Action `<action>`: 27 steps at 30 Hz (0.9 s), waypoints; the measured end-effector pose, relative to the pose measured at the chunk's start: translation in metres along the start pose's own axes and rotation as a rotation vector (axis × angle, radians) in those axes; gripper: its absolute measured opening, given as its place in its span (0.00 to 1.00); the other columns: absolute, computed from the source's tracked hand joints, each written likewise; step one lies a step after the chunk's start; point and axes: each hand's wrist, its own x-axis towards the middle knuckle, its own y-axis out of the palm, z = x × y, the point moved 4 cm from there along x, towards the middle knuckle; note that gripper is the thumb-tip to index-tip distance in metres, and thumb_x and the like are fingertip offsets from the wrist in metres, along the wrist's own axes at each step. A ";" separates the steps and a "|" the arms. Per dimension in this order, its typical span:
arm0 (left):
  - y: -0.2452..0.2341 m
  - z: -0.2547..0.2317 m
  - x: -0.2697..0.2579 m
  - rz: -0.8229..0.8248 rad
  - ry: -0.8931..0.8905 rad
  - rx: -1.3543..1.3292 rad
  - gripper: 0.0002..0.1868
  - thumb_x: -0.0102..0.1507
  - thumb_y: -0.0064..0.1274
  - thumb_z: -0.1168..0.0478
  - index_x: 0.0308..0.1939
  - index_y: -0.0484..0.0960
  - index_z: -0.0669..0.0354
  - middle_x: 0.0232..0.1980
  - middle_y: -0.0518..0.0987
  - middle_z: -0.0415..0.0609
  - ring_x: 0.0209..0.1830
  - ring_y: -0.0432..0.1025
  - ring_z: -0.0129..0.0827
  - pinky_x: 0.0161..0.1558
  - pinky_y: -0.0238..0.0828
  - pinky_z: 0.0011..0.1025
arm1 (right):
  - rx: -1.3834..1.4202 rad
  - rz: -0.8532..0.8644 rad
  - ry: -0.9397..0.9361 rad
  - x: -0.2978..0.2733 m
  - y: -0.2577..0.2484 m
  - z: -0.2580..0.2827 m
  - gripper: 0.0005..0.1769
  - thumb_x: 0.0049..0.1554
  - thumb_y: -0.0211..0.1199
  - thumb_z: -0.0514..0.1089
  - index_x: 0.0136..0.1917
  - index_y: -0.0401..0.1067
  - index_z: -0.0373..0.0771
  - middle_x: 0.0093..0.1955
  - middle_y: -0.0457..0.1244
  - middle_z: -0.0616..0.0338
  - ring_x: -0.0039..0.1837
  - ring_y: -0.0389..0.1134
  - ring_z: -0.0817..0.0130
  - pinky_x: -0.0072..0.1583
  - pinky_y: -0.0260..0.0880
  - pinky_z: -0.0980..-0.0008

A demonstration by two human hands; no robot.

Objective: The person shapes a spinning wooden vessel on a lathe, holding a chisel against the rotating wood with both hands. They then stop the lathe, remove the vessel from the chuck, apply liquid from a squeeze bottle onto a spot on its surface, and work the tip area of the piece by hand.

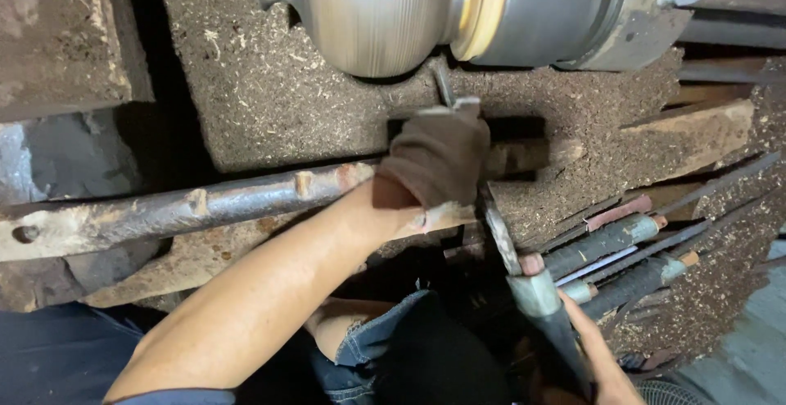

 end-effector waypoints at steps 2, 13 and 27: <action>-0.002 0.000 0.009 -0.034 0.018 -0.010 0.10 0.55 0.53 0.64 0.37 0.83 0.66 0.29 0.80 0.64 0.30 0.78 0.55 0.29 0.77 0.47 | -0.240 0.163 -0.252 0.001 0.041 0.043 0.62 0.43 0.69 0.30 0.84 0.39 0.30 0.87 0.40 0.43 0.86 0.40 0.50 0.78 0.37 0.55; -0.011 0.000 0.008 0.236 -0.101 -0.021 0.12 0.54 0.55 0.61 0.37 0.81 0.66 0.32 0.80 0.64 0.33 0.80 0.58 0.32 0.75 0.55 | -0.698 -0.035 -0.230 0.014 0.061 0.071 0.64 0.37 0.75 0.31 0.80 0.43 0.35 0.78 0.50 0.42 0.80 0.48 0.54 0.75 0.43 0.56; 0.002 0.004 0.007 0.164 -0.072 -0.040 0.15 0.54 0.59 0.58 0.42 0.79 0.60 0.36 0.81 0.61 0.40 0.79 0.55 0.41 0.76 0.50 | 0.171 -0.310 0.244 0.069 -0.069 -0.117 0.31 0.63 0.53 0.55 0.73 0.65 0.33 0.68 0.64 0.55 0.66 0.64 0.66 0.68 0.61 0.66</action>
